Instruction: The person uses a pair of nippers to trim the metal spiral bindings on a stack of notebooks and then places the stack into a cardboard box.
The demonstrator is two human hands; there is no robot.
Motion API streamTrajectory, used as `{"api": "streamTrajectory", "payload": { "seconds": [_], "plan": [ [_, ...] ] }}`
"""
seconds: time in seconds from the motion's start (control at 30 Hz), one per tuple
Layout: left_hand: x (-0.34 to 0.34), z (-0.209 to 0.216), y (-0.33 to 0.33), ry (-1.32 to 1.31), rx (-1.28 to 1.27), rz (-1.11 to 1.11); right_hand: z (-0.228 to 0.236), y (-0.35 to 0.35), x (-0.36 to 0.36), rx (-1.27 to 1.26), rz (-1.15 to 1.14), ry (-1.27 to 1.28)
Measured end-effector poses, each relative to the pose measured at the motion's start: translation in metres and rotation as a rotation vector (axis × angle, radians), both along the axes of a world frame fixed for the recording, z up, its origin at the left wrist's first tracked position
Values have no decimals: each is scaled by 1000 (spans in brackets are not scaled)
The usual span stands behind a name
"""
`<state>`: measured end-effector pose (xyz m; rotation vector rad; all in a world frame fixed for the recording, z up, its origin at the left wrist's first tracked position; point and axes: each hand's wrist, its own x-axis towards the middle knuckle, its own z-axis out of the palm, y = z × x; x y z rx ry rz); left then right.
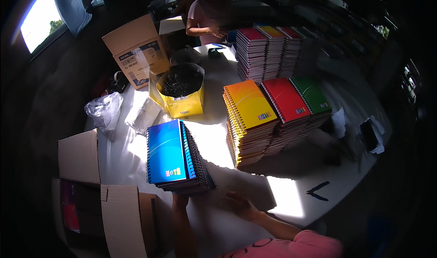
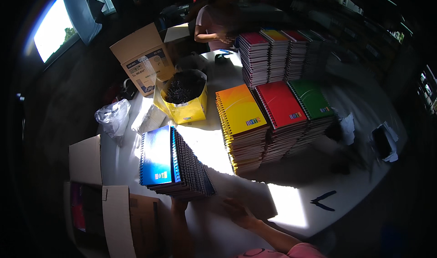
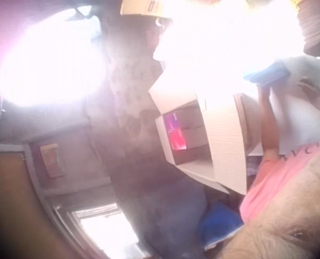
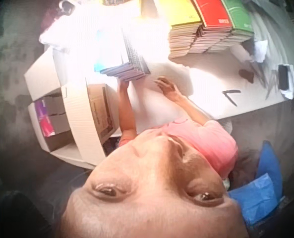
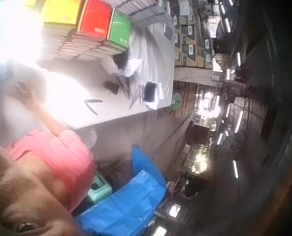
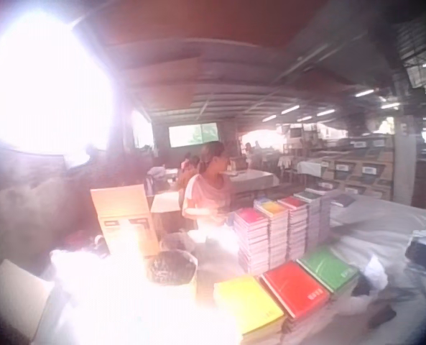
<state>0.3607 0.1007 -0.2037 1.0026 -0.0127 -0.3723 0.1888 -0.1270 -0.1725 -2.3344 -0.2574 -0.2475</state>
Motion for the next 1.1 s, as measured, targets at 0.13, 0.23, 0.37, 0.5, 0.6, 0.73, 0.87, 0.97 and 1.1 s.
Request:
{"api": "streamTrajectory", "payload": {
  "seconds": [0.13,0.23,0.37,0.5,0.6,0.73,0.87,0.97,1.1],
  "plan": [
    [11,7,-12,-115,110,-22,58,-38,-75,236,-149,235],
    [18,12,-28,-164,105,-26,72,-89,-107,285,-499,32],
    [18,19,-66,-11,-164,-8,67,-181,-153,394,-967,-101],
    [45,10,-87,92,-189,-54,124,-253,-162,214,-1136,-422],
    [56,14,-101,-65,-223,-155,166,-290,-145,96,-1172,-646],
    [57,14,-94,-153,-206,-185,206,-327,-85,70,-1128,-967],
    [55,12,-86,124,-135,-24,172,-374,-22,-1,-1178,-846],
    [56,6,-96,268,-121,53,93,-426,-24,-224,-1159,-198],
    [57,-16,-73,-165,-237,-297,72,-403,-23,-242,-1219,-405]
  ]
}}
